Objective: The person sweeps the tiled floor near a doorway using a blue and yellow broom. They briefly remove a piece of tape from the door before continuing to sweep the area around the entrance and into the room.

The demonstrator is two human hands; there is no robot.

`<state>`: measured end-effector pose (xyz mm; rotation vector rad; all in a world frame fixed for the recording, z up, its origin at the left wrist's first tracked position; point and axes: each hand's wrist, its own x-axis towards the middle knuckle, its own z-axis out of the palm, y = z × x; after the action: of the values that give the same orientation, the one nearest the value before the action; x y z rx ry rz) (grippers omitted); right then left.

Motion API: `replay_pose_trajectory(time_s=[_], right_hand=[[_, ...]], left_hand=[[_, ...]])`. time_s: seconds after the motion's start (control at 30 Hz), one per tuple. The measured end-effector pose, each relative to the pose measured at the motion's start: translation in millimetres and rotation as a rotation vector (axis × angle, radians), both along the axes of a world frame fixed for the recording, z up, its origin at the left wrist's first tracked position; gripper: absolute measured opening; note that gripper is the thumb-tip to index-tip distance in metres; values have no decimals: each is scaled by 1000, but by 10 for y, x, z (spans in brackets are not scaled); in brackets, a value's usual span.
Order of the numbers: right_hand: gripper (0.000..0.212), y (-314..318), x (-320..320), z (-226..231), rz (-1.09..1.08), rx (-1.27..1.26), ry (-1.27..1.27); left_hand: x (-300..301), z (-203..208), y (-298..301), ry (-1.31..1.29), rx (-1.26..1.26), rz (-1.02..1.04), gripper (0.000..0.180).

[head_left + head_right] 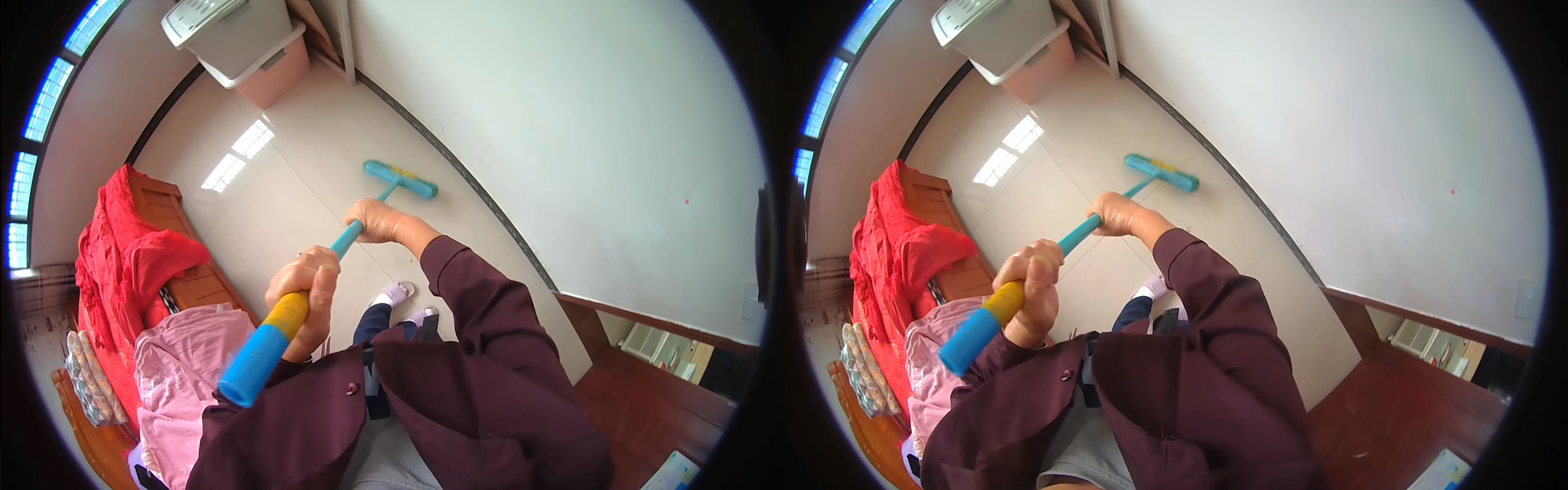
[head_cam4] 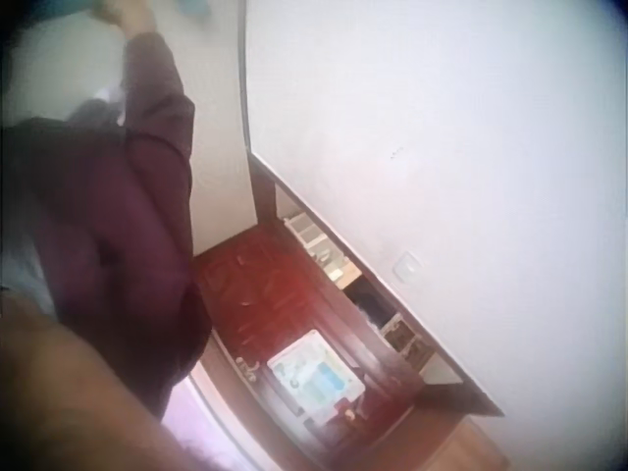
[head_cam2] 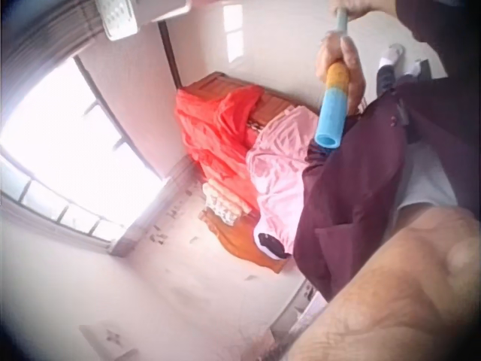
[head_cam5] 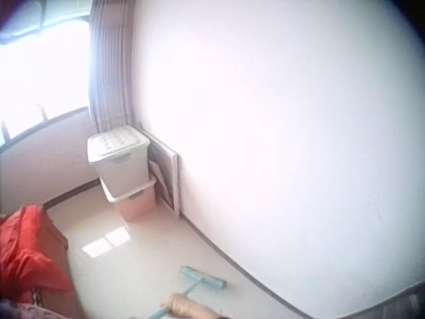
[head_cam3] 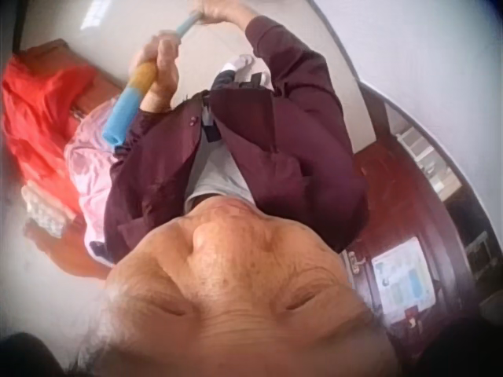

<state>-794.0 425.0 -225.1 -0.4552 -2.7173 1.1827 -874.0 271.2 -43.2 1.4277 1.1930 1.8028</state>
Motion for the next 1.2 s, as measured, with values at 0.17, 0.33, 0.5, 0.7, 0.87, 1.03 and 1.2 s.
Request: replay_pose_trajectory(time_s=[0.17, 0.33, 0.5, 0.7, 0.87, 1.03, 1.2], right_hand=[[12, 241, -202, -573, -351, -275, 276], [21, -81, -217, -1068, -307, -230, 317], [22, -100, 5, -548, -90, -91, 163], [21, -172, 133, -484, -465, -595, 314], [19, -380, 352, -163, -620, -835, 416], [19, -511, 521, 62, -631, -388, 505], [19, -475, 686, 191, -594, -100, 405]], left_hand=[[6, -607, 214, 148, 50, 95, 22], [82, -583, 66, 150, -85, 63, 23], [182, -222, 64, 247, -69, 41, 24], [295, -211, 282, 304, -63, 19, 29], [443, -233, 245, 303, -98, -94, 29], [577, -203, 191, 335, -109, -197, 28], [680, -72, 196, 343, 107, -212, 26]])
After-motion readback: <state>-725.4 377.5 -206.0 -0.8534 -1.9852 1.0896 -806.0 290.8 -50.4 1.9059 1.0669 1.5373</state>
